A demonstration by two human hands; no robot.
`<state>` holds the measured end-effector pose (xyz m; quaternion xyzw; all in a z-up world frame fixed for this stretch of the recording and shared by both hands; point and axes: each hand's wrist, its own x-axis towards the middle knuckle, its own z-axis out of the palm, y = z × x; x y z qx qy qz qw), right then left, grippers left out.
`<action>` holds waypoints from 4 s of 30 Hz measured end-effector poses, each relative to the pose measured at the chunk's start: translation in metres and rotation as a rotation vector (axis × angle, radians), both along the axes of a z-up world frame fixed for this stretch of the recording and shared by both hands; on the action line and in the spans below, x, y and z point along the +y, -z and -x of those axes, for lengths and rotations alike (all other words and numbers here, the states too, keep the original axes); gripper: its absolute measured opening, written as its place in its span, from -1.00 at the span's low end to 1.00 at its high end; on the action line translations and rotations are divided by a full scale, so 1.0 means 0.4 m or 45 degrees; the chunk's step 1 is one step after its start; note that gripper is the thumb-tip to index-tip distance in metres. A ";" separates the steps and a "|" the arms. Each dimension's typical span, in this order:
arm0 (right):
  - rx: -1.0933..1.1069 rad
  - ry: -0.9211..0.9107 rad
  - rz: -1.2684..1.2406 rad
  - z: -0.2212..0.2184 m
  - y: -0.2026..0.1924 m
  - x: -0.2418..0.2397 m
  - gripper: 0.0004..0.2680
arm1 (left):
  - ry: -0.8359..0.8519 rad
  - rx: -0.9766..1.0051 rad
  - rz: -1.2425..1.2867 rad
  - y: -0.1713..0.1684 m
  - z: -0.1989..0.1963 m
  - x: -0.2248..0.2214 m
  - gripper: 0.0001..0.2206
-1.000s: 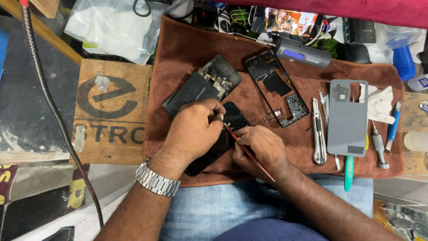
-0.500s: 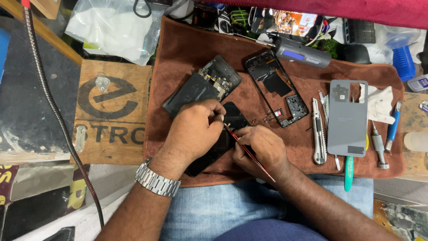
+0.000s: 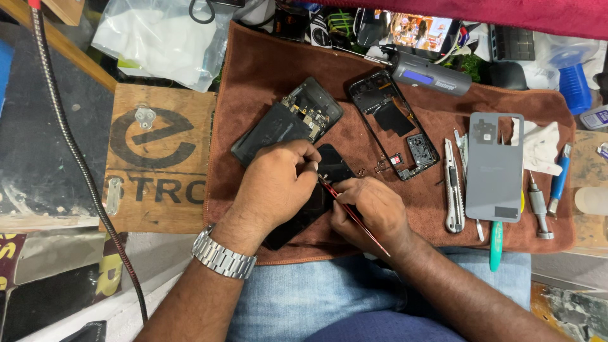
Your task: The person uses tweezers to manipulate small internal components and wires inside a disassembled smartphone. They then use scissors to trim a piece of adhesive tape from a grey phone back cover and apply it to the device.
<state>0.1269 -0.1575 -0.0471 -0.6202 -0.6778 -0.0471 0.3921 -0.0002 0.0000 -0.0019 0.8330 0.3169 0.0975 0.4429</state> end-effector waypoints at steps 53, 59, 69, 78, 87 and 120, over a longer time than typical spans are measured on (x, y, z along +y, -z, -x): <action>-0.456 0.200 0.289 -0.113 -0.072 -0.146 -0.74 | -0.121 -0.245 0.073 -0.035 -0.001 -0.028 -0.85; -0.361 0.220 0.264 -0.097 -0.092 -0.156 -0.70 | -0.040 -0.361 -0.169 -0.050 -0.010 -0.068 -0.86; -0.118 0.825 -0.051 -0.238 -0.084 -0.437 -0.79 | -0.103 -0.263 -0.192 -0.014 -0.041 -0.129 -0.85; 0.958 1.170 0.191 -0.312 -0.053 -0.527 -0.89 | -0.266 -0.429 -0.322 0.007 -0.046 -0.147 -0.71; 1.396 1.148 0.120 -0.307 -0.016 -0.459 -0.88 | -0.341 -0.640 -0.086 -0.016 -0.028 -0.161 -0.63; 0.321 1.261 0.888 -0.379 -0.093 -0.418 -0.71 | -0.209 -0.750 1.634 -0.043 -0.047 -0.246 -0.75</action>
